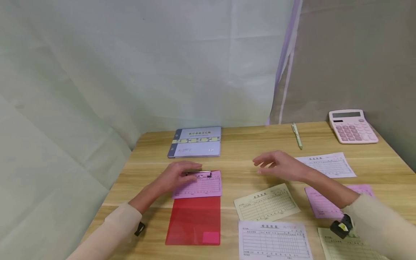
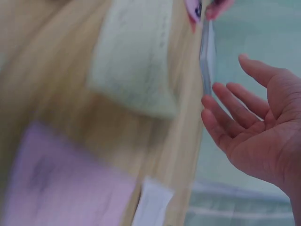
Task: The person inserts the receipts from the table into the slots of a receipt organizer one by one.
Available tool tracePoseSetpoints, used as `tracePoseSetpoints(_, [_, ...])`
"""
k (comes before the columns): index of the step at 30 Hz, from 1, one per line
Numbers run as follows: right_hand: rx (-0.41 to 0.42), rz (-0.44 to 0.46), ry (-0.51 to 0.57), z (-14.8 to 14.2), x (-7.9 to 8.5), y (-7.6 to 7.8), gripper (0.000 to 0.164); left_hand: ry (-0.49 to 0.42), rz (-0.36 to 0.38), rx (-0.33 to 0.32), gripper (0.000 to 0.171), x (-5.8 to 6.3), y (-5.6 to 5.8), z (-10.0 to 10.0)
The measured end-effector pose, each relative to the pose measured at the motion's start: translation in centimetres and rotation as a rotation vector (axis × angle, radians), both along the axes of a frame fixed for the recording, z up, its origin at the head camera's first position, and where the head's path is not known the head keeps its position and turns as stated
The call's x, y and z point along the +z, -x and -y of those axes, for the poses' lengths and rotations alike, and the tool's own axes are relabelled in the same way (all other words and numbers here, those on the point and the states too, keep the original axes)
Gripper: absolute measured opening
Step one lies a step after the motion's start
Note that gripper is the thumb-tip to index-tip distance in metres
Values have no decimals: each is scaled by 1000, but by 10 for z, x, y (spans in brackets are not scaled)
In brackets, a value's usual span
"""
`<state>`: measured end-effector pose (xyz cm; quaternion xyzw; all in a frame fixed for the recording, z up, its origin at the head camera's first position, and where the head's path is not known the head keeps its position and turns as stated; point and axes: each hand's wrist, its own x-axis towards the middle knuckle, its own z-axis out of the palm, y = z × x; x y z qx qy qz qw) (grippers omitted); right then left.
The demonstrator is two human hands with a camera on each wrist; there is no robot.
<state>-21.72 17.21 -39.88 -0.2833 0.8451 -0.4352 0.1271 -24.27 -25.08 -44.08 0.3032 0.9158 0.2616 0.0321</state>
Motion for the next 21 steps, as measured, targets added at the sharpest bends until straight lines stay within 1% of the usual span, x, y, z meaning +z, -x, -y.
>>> tracePoseSetpoints(3, [-5,-42,-47,-23,-5,-11,40,1,6,-5,50,0,2,1])
tracePoseSetpoints(7, [-39,-149,-119,-45,-15,-25,32,-7,-1,-23,50,-2,4,1])
tracePoseSetpoints(11, [-80,-224,-115,-56,-26,-34,24,-7,-7,-24,50,-4,4,0])
tracePoseSetpoints(14, [-100,-241,-99,-58,-33,-38,18,8,-7,-8,50,-5,3,-1])
tracePoseSetpoints(18, [-136,-241,-115,-57,-42,-41,17,24,-9,8,50,-7,1,-4])
tracePoseSetpoints(21, [-181,-235,-131,-54,-46,-43,14,31,-9,11,49,-7,1,-7])
